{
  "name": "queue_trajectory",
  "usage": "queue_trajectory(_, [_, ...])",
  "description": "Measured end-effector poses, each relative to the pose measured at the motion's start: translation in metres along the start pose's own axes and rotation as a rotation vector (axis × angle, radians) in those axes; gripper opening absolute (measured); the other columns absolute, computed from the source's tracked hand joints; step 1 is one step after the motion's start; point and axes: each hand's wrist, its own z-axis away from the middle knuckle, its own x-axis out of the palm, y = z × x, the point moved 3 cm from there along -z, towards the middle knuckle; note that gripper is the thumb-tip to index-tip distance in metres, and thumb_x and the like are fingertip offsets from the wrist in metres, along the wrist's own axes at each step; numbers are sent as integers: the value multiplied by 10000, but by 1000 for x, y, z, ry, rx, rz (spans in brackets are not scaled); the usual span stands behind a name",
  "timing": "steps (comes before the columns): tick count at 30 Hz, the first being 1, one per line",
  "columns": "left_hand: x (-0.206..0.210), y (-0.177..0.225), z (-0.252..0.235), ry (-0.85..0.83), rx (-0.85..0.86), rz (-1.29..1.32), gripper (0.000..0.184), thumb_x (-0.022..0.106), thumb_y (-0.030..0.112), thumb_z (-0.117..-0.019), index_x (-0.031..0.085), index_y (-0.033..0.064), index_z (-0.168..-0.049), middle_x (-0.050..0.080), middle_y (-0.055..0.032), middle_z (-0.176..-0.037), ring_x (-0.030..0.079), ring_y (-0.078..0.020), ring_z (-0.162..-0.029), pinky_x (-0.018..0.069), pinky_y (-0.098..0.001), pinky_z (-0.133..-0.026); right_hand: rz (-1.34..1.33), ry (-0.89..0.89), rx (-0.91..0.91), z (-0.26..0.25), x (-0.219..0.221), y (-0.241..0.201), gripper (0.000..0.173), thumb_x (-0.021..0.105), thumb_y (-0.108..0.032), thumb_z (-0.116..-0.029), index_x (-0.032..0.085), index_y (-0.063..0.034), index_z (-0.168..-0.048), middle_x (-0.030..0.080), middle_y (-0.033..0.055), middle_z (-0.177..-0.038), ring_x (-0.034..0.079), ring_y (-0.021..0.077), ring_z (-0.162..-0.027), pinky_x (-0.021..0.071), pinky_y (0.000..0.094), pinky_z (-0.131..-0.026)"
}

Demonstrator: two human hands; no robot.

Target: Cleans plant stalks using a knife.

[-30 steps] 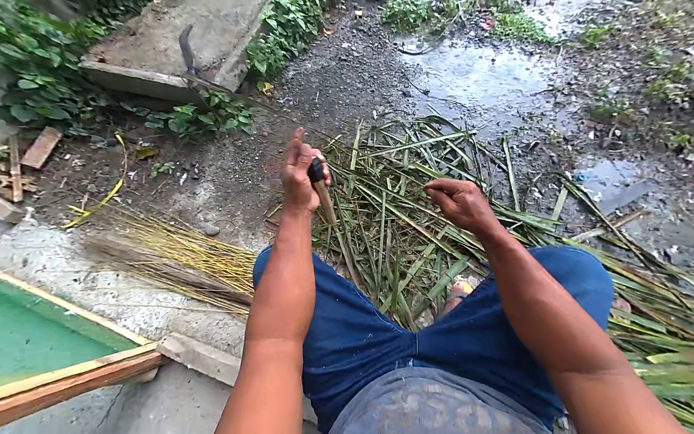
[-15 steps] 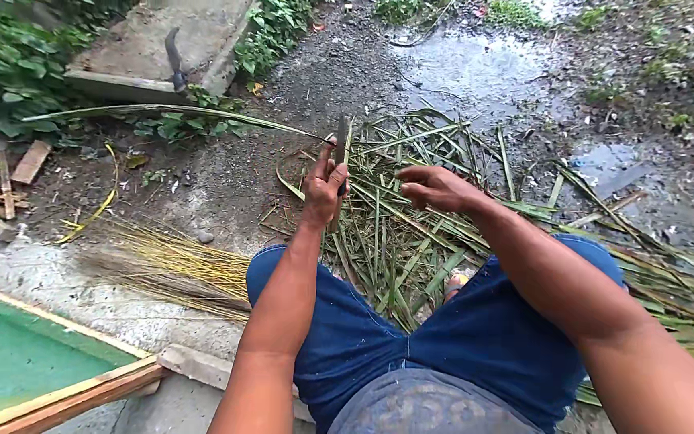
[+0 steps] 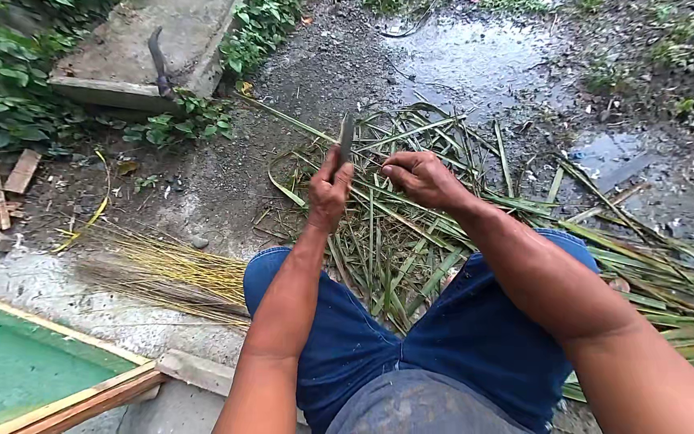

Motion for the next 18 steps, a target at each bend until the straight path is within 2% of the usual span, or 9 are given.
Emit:
queue_trajectory(1, [-6, -3, -5, 53, -38, 57, 460, 517, 183, -1061, 456, -13, -1473, 627, -17, -835, 583, -86, -609, 539, -266, -555, -5, -2, 3, 2, -1, 0, 252, 514, -188, -1068, 731, -61, -1051, 634, -13, -715, 569, 46, -606, 510, 265, -626])
queue_trajectory(3, [-11, -5, -10, 97, -54, 163, 395, 501, 193, -1069, 476, 10, -1418, 592, 22, -799, 572, -76, -579, 535, -242, -518, -8, -11, 9, 5, -1, -1, 251, 513, -187, -1066, 732, -65, -1052, 624, -17, -711, 559, 44, -605, 502, 261, -618])
queue_trajectory(7, [-9, -2, -7, 59, -45, 216, 467, 490, 188, -1053, 431, 13, -1482, 602, 22, -832, 581, -83, -608, 539, -252, -539, 4, -57, 7, 6, -5, 3, 256, 504, -188, -1074, 726, -62, -1064, 624, -14, -712, 560, 45, -600, 505, 265, -617])
queue_trajectory(9, [-23, -3, -15, 135, -36, 270, 412, 459, 192, -1064, 445, 56, -1452, 599, 37, -838, 580, -76, -600, 541, -243, -527, 26, -75, -15, 10, -7, 3, 254, 511, -186, -1070, 731, -59, -1058, 630, -8, -711, 564, 53, -597, 510, 271, -616])
queue_trajectory(11, [-31, 1, -20, 202, -3, 326, 405, 460, 184, -1074, 442, 56, -1458, 601, 27, -832, 590, -91, -598, 551, -249, -521, 52, -92, -31, 11, -8, 0, 255, 507, -186, -1071, 730, -63, -1050, 621, -9, -702, 561, 64, -596, 505, 285, -619])
queue_trajectory(14, [-25, 6, -14, 188, 24, 298, 467, 463, 171, -1073, 371, 46, -1514, 588, 30, -830, 586, -86, -607, 548, -244, -536, 95, -118, -11, 12, -9, -1, 261, 493, -183, -1079, 726, -67, -1063, 623, -8, -700, 575, 78, -606, 515, 308, -637])
queue_trajectory(18, [-20, 8, -10, 143, 29, 310, 459, 478, 150, -1063, 371, 42, -1495, 588, 30, -838, 585, -83, -618, 545, -244, -548, 165, -148, -37, 15, -14, -6, 256, 492, -166, -1077, 727, -64, -1082, 659, 13, -743, 615, 100, -648, 537, 332, -679])
